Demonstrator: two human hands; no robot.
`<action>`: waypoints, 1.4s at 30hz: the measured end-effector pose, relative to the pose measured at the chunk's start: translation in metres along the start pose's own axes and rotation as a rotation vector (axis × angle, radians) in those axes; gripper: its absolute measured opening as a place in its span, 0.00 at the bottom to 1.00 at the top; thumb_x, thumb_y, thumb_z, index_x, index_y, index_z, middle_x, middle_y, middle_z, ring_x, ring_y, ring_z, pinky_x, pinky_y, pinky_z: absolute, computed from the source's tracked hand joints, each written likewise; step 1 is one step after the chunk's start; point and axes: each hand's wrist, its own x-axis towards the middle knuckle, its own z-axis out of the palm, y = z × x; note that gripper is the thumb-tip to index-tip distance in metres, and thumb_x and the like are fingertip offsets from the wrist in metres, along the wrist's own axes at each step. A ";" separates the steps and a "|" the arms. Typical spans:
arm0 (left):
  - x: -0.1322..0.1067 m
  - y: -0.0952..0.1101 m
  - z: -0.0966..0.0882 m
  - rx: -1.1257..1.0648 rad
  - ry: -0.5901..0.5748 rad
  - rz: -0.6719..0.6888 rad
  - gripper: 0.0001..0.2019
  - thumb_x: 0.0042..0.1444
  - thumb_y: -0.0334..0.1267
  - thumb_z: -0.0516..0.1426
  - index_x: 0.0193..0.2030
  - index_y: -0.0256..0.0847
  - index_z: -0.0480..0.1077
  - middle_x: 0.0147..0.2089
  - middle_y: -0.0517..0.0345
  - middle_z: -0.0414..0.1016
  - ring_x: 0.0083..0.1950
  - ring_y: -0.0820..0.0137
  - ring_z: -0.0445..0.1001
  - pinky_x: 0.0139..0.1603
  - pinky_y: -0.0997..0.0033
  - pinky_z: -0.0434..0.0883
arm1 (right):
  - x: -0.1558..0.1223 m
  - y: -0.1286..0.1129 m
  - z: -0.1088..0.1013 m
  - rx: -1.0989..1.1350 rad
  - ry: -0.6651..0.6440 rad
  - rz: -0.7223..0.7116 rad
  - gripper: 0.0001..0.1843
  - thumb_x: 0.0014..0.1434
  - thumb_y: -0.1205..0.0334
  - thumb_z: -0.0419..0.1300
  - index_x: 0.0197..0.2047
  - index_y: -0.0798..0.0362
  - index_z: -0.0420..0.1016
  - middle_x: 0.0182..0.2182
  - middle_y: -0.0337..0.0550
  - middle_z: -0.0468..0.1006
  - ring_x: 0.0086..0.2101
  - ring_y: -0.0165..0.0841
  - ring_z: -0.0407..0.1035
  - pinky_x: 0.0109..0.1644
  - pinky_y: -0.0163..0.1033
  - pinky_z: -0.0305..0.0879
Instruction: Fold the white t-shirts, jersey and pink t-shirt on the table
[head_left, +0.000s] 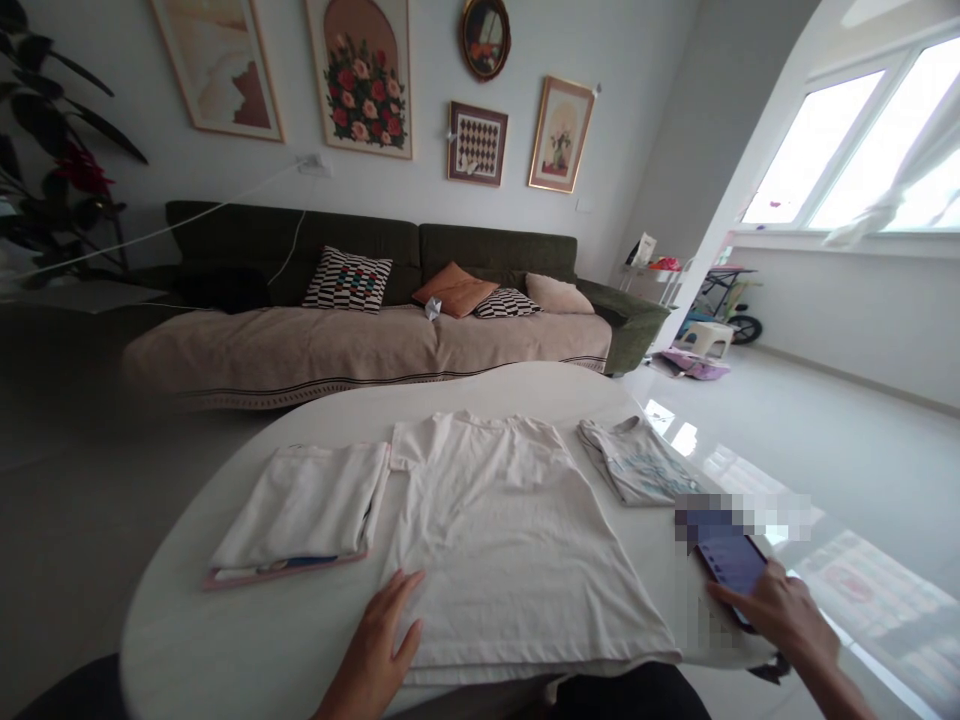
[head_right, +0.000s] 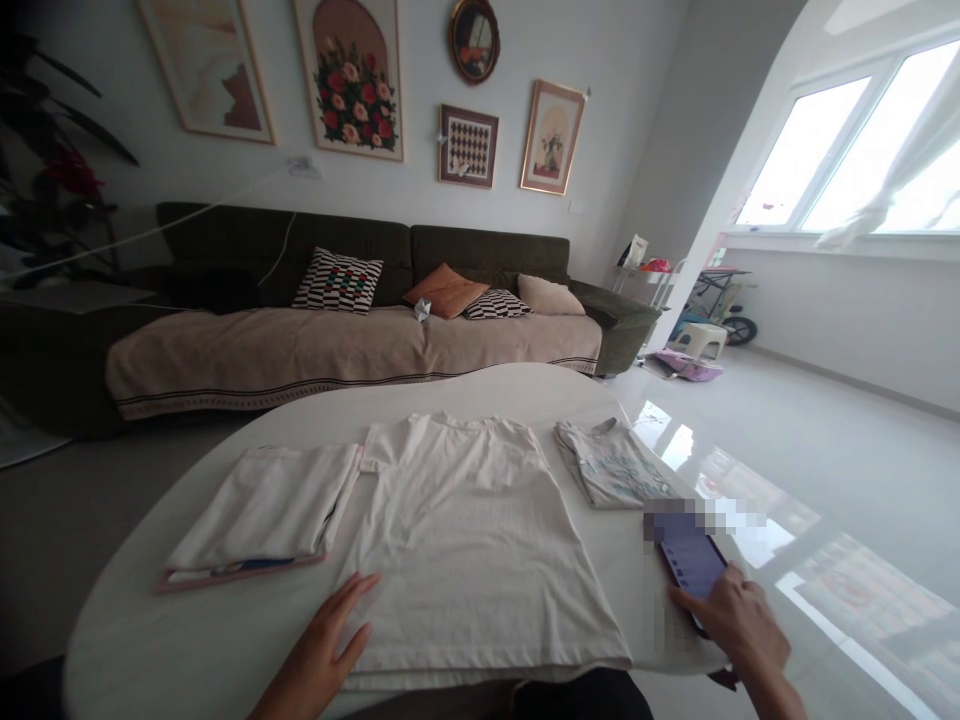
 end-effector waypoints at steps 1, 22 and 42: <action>0.000 -0.001 0.000 0.006 0.006 0.006 0.19 0.54 0.35 0.51 0.53 0.42 0.67 0.54 0.50 0.71 0.57 0.63 0.67 0.56 0.60 0.66 | -0.001 -0.002 -0.002 -0.046 -0.015 -0.015 0.40 0.49 0.38 0.50 0.52 0.64 0.62 0.38 0.66 0.72 0.39 0.54 0.71 0.32 0.50 0.66; -0.001 -0.002 -0.001 0.021 0.014 0.067 0.17 0.54 0.34 0.51 0.50 0.42 0.69 0.52 0.51 0.73 0.56 0.63 0.69 0.56 0.61 0.68 | -0.079 -0.060 0.029 -0.238 0.126 -0.479 0.30 0.59 0.70 0.38 0.65 0.53 0.49 0.59 0.53 0.61 0.59 0.48 0.52 0.51 0.54 0.60; -0.041 -0.016 -0.017 0.302 -0.393 0.162 0.39 0.47 0.34 0.58 0.64 0.57 0.47 0.67 0.60 0.50 0.64 0.58 0.55 0.59 0.49 0.60 | -0.114 -0.086 0.040 0.155 -0.221 -0.458 0.20 0.52 0.50 0.49 0.39 0.56 0.70 0.34 0.55 0.77 0.37 0.44 0.73 0.38 0.43 0.67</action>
